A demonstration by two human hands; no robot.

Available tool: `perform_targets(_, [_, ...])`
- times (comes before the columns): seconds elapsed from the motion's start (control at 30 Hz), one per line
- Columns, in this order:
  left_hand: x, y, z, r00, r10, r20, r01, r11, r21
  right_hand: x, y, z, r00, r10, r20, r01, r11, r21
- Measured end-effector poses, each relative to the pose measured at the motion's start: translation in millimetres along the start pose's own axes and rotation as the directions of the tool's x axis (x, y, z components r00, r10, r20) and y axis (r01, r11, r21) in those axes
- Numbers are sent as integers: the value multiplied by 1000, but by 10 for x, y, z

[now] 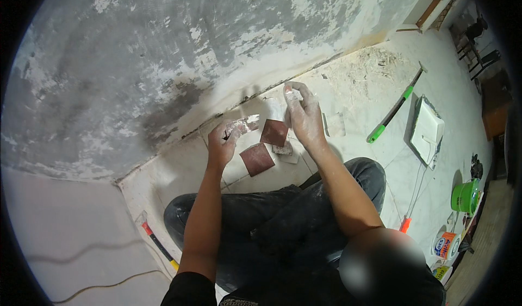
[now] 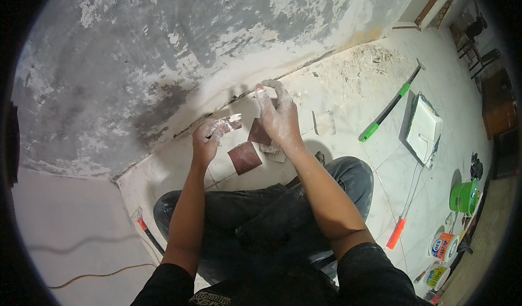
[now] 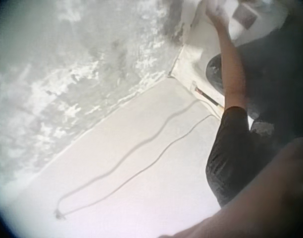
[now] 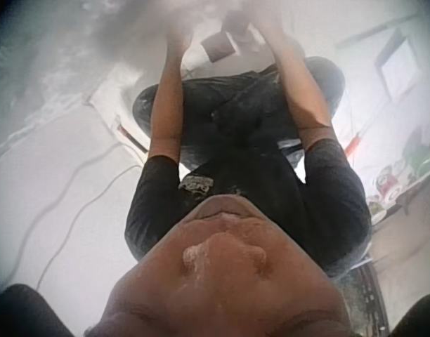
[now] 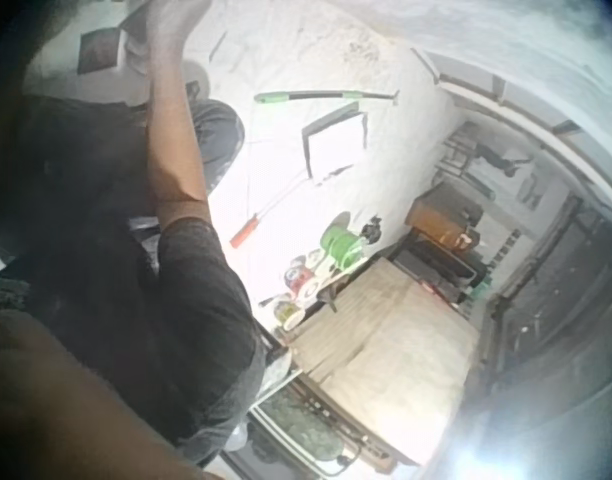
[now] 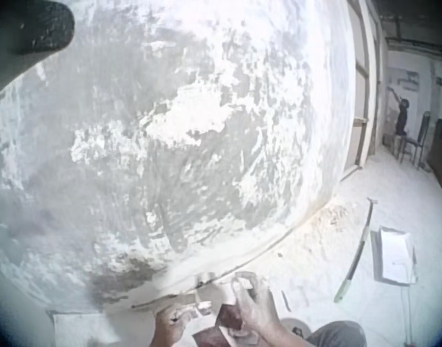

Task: The person sits on the floor and uses a small sanding block to smooth the lower section of a wall. They repeatedly rub the block against the wall surface to remove rough patches. Later, the person uses a paint roller to apply a white coating over the treated area.

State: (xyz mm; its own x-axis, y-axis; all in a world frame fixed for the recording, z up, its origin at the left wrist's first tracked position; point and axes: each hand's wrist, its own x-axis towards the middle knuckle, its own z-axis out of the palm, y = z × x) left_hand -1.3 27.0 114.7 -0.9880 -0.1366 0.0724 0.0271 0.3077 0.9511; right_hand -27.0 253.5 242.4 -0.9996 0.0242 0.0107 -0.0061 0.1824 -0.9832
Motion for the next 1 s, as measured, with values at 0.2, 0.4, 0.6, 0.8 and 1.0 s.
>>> perform_targets(0.2, [-62, -21, 49, 989, 138, 58, -142, 988, 61, 130, 499, 28, 955, 285, 80, -295, 939, 175])
perform_targets(0.4, [-39, 66, 43, 993, 121, 11, -121, 992, -25, 33, 186, 68, 960, 196, 202, -251, 920, 302])
perform_targets(0.6, [-23, 270, 53, 888, 460, 21, -455, 868, 201, 74, 445, 63, 905, -397, -151, 306, 856, -416])
perform_targets(0.8, [-34, 307, -70, 841, 536, -71, -448, 765, 464, -328, 244, 183, 862, -288, 417, 500, 621, -604])
perform_targets(1.0, [-70, 319, -158, 811, 585, -36, -490, 710, 506, -177, -838, -203, 838, -528, -139, 414, 780, -470])
